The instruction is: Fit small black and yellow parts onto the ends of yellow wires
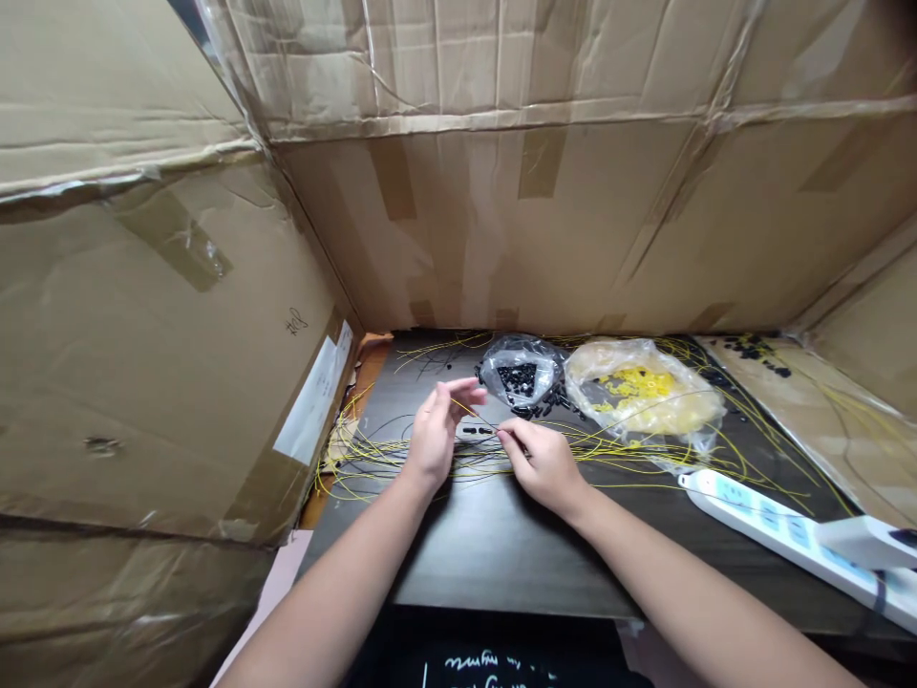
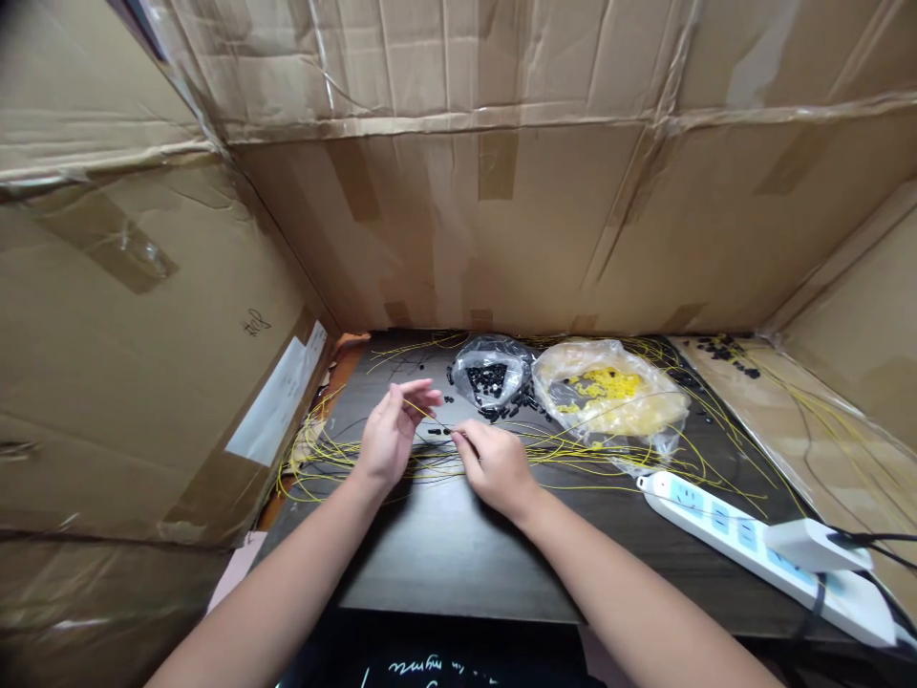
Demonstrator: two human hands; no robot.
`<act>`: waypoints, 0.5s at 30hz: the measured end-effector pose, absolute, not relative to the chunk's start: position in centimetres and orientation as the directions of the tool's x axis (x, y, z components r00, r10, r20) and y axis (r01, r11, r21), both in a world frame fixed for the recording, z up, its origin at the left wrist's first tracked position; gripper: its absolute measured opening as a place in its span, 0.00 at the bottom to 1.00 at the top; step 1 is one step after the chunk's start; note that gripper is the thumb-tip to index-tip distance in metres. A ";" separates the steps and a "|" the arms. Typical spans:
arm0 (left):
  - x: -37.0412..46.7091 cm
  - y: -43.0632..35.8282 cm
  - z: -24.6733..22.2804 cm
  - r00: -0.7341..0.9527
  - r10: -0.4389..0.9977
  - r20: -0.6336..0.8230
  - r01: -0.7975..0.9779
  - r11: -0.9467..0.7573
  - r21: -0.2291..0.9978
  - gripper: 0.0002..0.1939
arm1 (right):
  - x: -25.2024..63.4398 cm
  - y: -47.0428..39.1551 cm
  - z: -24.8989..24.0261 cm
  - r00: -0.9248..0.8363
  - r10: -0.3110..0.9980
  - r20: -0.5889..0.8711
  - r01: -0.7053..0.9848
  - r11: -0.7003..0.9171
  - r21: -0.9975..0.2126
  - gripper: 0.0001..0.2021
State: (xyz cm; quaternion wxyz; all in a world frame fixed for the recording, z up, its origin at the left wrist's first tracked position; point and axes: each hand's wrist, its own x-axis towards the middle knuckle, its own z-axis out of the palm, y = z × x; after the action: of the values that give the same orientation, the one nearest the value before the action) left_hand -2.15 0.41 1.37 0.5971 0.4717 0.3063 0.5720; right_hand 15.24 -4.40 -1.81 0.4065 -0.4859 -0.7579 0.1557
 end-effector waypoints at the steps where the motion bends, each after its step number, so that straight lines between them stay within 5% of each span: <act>1: -2.6 0.9 1.5 0.150 0.981 0.123 -0.482 -0.036 0.875 0.22 | 15.7 -4.1 -1.6 -0.215 0.875 0.434 0.621 0.465 -0.631 0.12; 6: -5.1 2.9 2.4 0.075 0.994 0.078 -0.655 -0.010 0.755 0.18 | 20.3 -2.0 1.3 -0.267 0.915 0.304 0.717 0.399 -0.571 0.16; 15: -6.8 4.3 2.0 -0.174 0.984 0.046 -0.557 -0.137 0.819 0.21 | 31.5 -0.3 6.2 -0.089 0.982 0.166 0.922 0.144 -0.359 0.18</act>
State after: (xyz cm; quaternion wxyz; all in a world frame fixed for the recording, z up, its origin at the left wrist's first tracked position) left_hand -6.84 4.25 2.03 0.5613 0.3126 0.3412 0.6861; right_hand 31.54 -0.33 6.24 0.1847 -0.6491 -0.7335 0.0810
